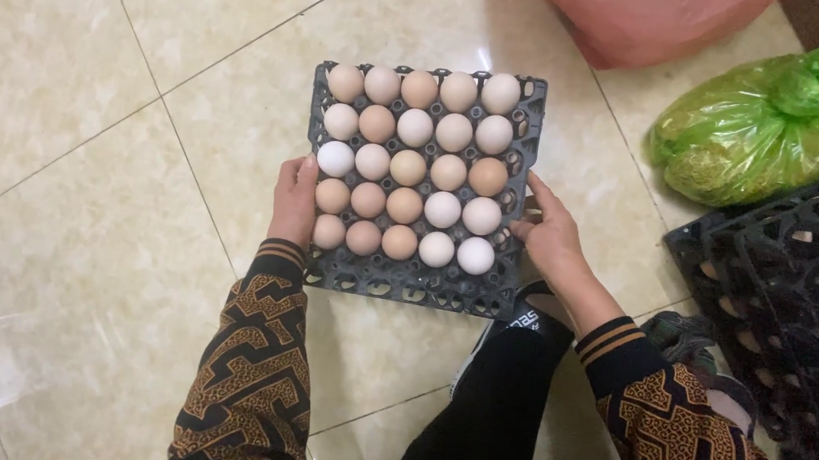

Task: Arranging eggs into plastic trays and stacking the trays on a tiled floor.

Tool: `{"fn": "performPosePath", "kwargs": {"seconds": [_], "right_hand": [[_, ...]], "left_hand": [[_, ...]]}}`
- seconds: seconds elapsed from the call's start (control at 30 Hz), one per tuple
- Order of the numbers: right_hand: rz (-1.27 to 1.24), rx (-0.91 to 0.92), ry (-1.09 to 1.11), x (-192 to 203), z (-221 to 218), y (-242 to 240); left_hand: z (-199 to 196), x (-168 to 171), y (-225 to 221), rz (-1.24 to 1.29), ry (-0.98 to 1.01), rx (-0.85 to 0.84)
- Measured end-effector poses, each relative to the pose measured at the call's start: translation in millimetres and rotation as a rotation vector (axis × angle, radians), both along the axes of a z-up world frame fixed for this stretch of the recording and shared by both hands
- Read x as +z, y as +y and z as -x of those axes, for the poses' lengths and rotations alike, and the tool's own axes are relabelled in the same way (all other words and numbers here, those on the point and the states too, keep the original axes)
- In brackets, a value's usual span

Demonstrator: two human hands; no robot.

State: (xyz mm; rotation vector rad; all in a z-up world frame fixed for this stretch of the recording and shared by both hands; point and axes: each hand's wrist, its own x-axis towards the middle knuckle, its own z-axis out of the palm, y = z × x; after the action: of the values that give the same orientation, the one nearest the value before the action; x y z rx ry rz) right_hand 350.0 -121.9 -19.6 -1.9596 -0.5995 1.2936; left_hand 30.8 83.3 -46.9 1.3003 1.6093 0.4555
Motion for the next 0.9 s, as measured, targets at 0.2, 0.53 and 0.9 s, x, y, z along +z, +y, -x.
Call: {"fn": "performPosePath", "kwargs": {"seconds": [0.2, 0.53, 0.9], "right_hand": [[0.017, 0.027, 0.002, 1, -40, -17], [0.318, 0.421, -0.340, 179, -101, -30], [0.613, 0.233, -1.144, 235, -297, -232]], "left_hand": [[-8, 36, -16, 0.033, -0.018, -0.015], [12, 13, -12, -0.035, -0.084, -0.136], [-52, 114, -112, -0.814, -0.018, -0.342]]}}
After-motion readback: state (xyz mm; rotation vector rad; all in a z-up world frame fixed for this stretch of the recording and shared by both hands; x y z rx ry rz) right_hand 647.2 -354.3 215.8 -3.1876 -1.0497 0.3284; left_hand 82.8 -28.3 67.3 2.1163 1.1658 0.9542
